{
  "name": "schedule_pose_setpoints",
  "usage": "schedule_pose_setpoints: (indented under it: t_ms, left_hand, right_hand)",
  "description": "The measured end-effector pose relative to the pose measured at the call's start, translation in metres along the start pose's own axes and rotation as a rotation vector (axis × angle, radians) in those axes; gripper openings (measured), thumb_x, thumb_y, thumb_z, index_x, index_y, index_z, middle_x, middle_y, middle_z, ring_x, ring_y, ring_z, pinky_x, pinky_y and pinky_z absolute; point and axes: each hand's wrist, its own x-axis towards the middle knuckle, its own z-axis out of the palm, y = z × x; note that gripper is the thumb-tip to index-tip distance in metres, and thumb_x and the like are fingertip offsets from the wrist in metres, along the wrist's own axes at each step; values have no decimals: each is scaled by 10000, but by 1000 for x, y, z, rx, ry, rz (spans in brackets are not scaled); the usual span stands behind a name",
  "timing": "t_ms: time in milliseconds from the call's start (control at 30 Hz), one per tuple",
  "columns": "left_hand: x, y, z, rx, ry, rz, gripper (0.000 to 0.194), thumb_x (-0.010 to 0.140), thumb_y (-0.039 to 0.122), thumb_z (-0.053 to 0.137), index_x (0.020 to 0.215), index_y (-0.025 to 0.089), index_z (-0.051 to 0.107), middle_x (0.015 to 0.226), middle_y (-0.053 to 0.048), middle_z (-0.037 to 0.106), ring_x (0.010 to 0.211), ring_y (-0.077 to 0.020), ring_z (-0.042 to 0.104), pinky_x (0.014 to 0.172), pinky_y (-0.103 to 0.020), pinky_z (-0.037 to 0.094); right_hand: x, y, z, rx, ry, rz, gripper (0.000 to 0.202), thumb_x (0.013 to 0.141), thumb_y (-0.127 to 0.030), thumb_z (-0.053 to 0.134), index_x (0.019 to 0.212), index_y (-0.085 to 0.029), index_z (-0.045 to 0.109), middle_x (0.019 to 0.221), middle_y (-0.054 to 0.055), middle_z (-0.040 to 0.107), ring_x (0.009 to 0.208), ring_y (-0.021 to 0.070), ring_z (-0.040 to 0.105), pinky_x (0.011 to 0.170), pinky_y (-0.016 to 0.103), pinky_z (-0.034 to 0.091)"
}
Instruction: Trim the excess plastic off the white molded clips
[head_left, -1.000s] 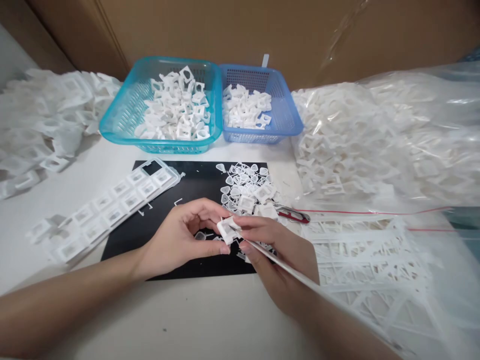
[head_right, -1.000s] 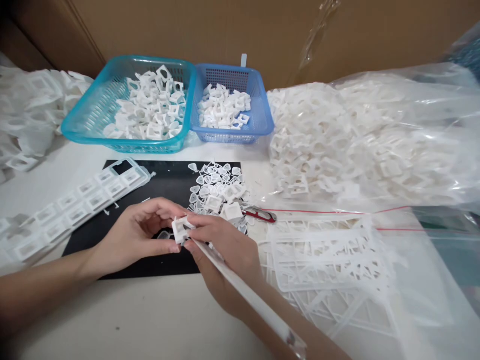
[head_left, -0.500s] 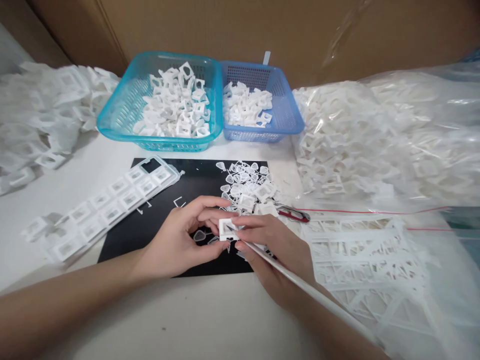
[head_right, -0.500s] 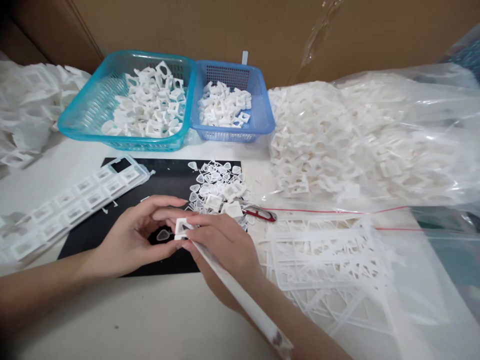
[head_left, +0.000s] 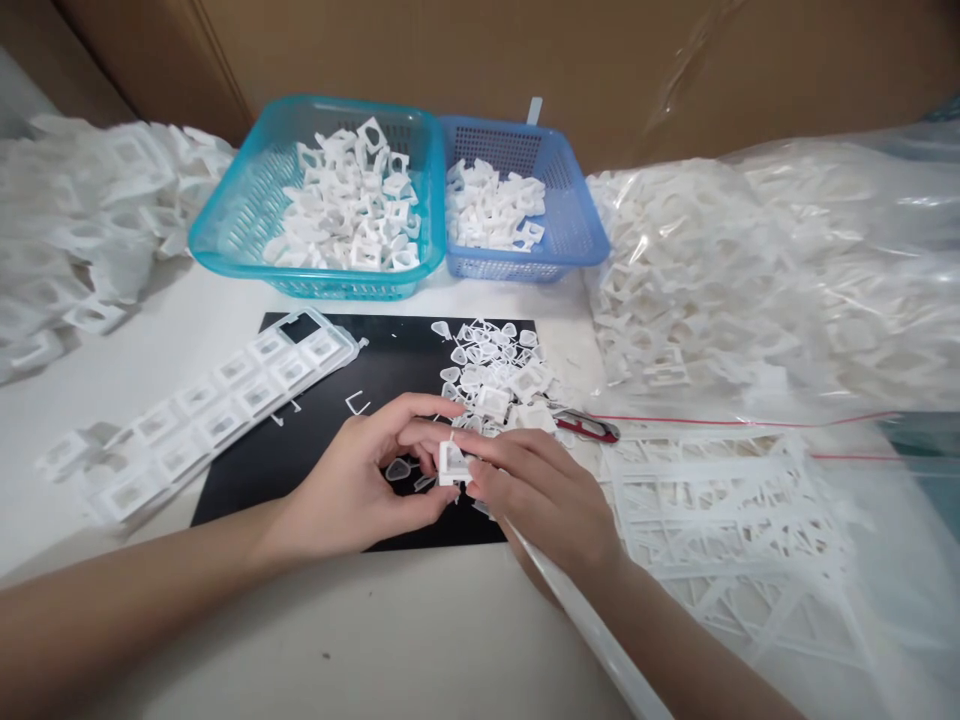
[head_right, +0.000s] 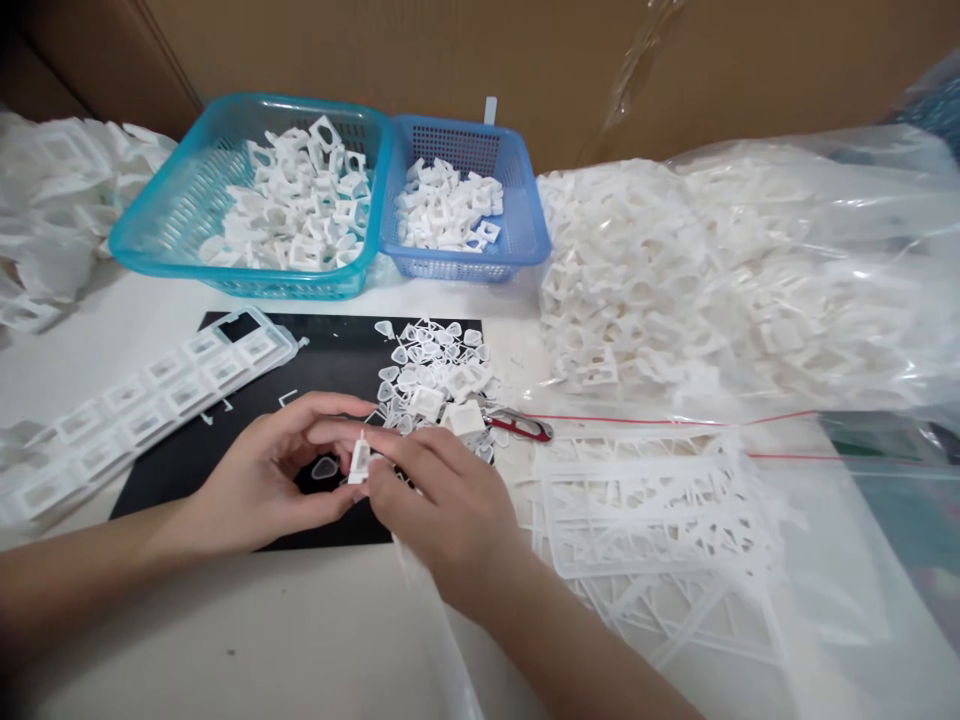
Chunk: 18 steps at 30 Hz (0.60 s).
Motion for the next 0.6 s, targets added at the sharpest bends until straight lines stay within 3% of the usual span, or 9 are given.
schedule_pose_setpoints:
  t_ms: [133, 300, 433, 600]
  left_hand:
    - [0, 1, 1, -13, 34, -11, 471, 783, 114, 694, 1191, 247, 500, 935, -14, 752, 703, -110, 595, 707, -226, 532]
    - [0, 1, 1, -10, 82, -21, 440, 783, 146, 715, 1171, 230, 525, 1049, -67, 753, 708, -123, 606, 702, -254, 544]
    - [0, 1, 2, -10, 116, -4, 413, 788, 147, 716, 1146, 241, 534, 1056, -52, 754, 701, -112, 593, 702, -242, 545]
    - [5, 3, -3, 12, 260, -64, 389, 794, 180, 716, 1133, 220, 530, 1048, -63, 742, 668, -108, 585, 684, -255, 556]
  right_hand:
    - [-2, -2, -1, 30, 28, 117, 261, 889, -102, 497, 1066, -259, 610, 1147, 71, 701, 921, 207, 666, 782, 353, 577]
    - [2, 0, -6, 55, 239, 426, 242, 904, -165, 543, 1098, -287, 622, 987, 43, 733, 865, 217, 700, 740, 363, 592]
    - [3, 1, -11, -2, 294, 415, 191, 881, -146, 580, 979, -288, 662, 1018, 28, 734, 874, 210, 705, 745, 362, 587]
    - [5, 3, -19, 38, 220, 418, 199, 874, -140, 574, 963, -296, 660, 1045, 25, 728, 975, 230, 685, 876, 402, 552]
